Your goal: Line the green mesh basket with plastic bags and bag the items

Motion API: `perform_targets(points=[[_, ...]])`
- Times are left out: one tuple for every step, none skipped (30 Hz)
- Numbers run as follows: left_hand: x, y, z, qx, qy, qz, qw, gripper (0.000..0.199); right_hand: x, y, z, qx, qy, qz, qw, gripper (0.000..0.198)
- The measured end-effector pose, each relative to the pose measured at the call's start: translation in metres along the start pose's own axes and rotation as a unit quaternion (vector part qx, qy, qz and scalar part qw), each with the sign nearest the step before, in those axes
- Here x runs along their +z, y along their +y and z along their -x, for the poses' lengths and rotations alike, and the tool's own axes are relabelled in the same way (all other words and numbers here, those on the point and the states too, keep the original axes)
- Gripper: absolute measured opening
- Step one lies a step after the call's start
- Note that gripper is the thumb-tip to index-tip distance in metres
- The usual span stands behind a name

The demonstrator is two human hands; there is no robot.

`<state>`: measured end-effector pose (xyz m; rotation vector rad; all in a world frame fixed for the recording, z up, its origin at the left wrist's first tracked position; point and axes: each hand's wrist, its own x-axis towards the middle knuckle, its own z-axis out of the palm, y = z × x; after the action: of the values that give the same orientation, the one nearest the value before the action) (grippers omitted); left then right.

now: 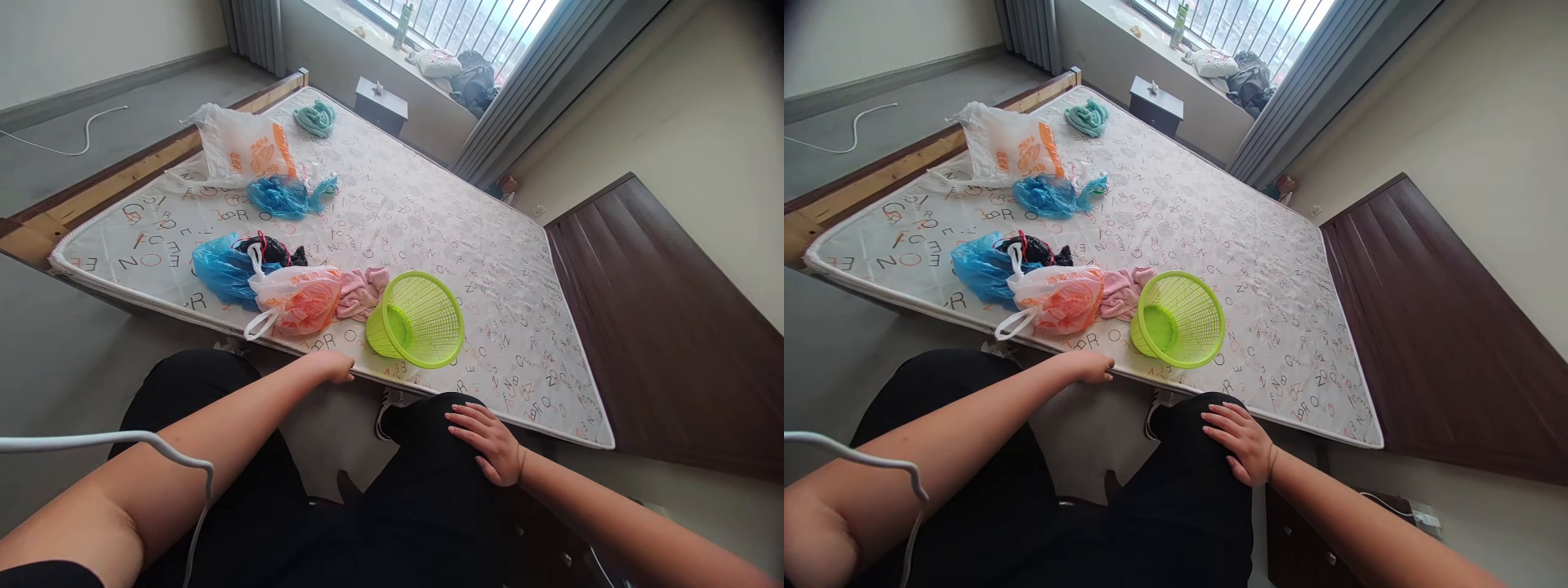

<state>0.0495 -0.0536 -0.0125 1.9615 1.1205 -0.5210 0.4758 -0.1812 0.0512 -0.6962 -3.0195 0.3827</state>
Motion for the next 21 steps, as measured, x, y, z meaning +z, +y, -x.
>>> perform_targets(points=[[-0.0010, 0.0008, 0.0009, -0.007, -0.018, -0.009, 1.000, 0.052, -0.0001, 0.0000, 0.0001, 0.000, 0.001, 0.000, 1.000, 0.064], [-0.0021, 0.0018, 0.0020, -0.012, -0.030, -0.014, 0.999, 0.053, -0.0002, -0.0001, 0.0001, 0.001, 0.001, -0.001, 1.000, 0.064], [-0.0032, 0.0027, 0.0032, -0.015, -0.036, -0.016, 0.999, 0.054, -0.0002, -0.0003, 0.0002, 0.002, 0.001, -0.001, 1.000, 0.064], [-0.0041, 0.0035, 0.0043, -0.015, -0.036, -0.016, 0.999, 0.054, -0.0003, -0.0004, 0.0003, 0.003, 0.001, -0.001, 1.000, 0.064], [-0.0049, 0.0041, 0.0053, -0.015, -0.036, -0.016, 0.999, 0.054, -0.0003, -0.0005, 0.0004, 0.004, 0.001, 0.000, 1.000, 0.064], [-0.0053, 0.0046, 0.0061, -0.016, -0.036, -0.017, 0.999, 0.054, -0.0002, -0.0005, 0.0005, 0.003, 0.000, 0.000, 1.000, 0.064], [-0.0056, 0.0049, 0.0066, -0.016, -0.037, -0.017, 0.999, 0.053, -0.0001, -0.0005, 0.0007, 0.003, 0.000, 0.001, 1.000, 0.064], [-0.0058, 0.0051, 0.0070, -0.017, -0.037, -0.018, 0.999, 0.053, 0.0001, -0.0004, 0.0008, 0.001, 0.000, 0.001, 1.000, 0.064], [-0.0059, 0.0053, 0.0073, -0.017, -0.037, -0.017, 0.999, 0.053, 0.0003, -0.0003, 0.0009, 0.001, 0.001, 0.001, 1.000, 0.064], [-0.0060, 0.0055, 0.0075, -0.017, -0.037, -0.016, 0.999, 0.052, 0.0006, -0.0003, 0.0010, 0.000, 0.001, 0.001, 1.000, 0.064], [-0.0061, 0.0056, 0.0076, -0.016, -0.037, -0.016, 0.999, 0.052, 0.0008, -0.0002, 0.0011, 0.000, 0.002, 0.000, 1.000, 0.064], [-0.0062, 0.0058, 0.0077, -0.015, -0.037, -0.015, 0.999, 0.052, 0.0010, -0.0003, 0.0010, 0.001, 0.003, 0.000, 1.000, 0.064], [-0.0063, 0.0059, 0.0077, -0.015, -0.037, -0.014, 0.999, 0.052, 0.0010, -0.0004, 0.0010, 0.002, 0.004, 0.000, 1.000, 0.064], [-0.0063, 0.0060, 0.0077, -0.016, -0.037, -0.012, 0.999, 0.052, 0.0009, -0.0005, 0.0009, 0.001, 0.005, 0.000, 1.000, 0.063], [-0.0062, 0.0059, 0.0075, -0.016, -0.036, -0.010, 0.999, 0.052, 0.0007, -0.0006, 0.0007, 0.002, 0.005, 0.000, 1.000, 0.063], [-0.0059, 0.0058, 0.0072, -0.016, -0.036, -0.007, 0.999, 0.051, 0.0003, -0.0007, 0.0005, 0.003, 0.005, 0.000, 1.000, 0.063], [-0.0056, 0.0055, 0.0067, -0.016, -0.035, -0.005, 0.999, 0.051, -0.0001, -0.0008, 0.0003, 0.003, 0.004, 0.000, 1.000, 0.063], [-0.0051, 0.0052, 0.0063, -0.017, -0.035, -0.003, 0.999, 0.051, -0.0006, -0.0009, 0.0001, 0.003, 0.003, 0.000, 1.000, 0.063], [-0.0047, 0.0049, 0.0058, -0.017, -0.034, -0.003, 0.999, 0.051, -0.0010, -0.0009, -0.0001, 0.001, 0.002, 0.000, 1.000, 0.064], [-0.0042, 0.0046, 0.0053, -0.017, -0.033, -0.003, 0.999, 0.051, -0.0012, -0.0008, -0.0003, 0.001, 0.001, 0.001, 1.000, 0.064], [-0.0039, 0.0043, 0.0050, -0.017, -0.033, -0.005, 0.999, 0.050, -0.0013, -0.0008, -0.0003, -0.001, 0.001, 0.002, 1.000, 0.064]])
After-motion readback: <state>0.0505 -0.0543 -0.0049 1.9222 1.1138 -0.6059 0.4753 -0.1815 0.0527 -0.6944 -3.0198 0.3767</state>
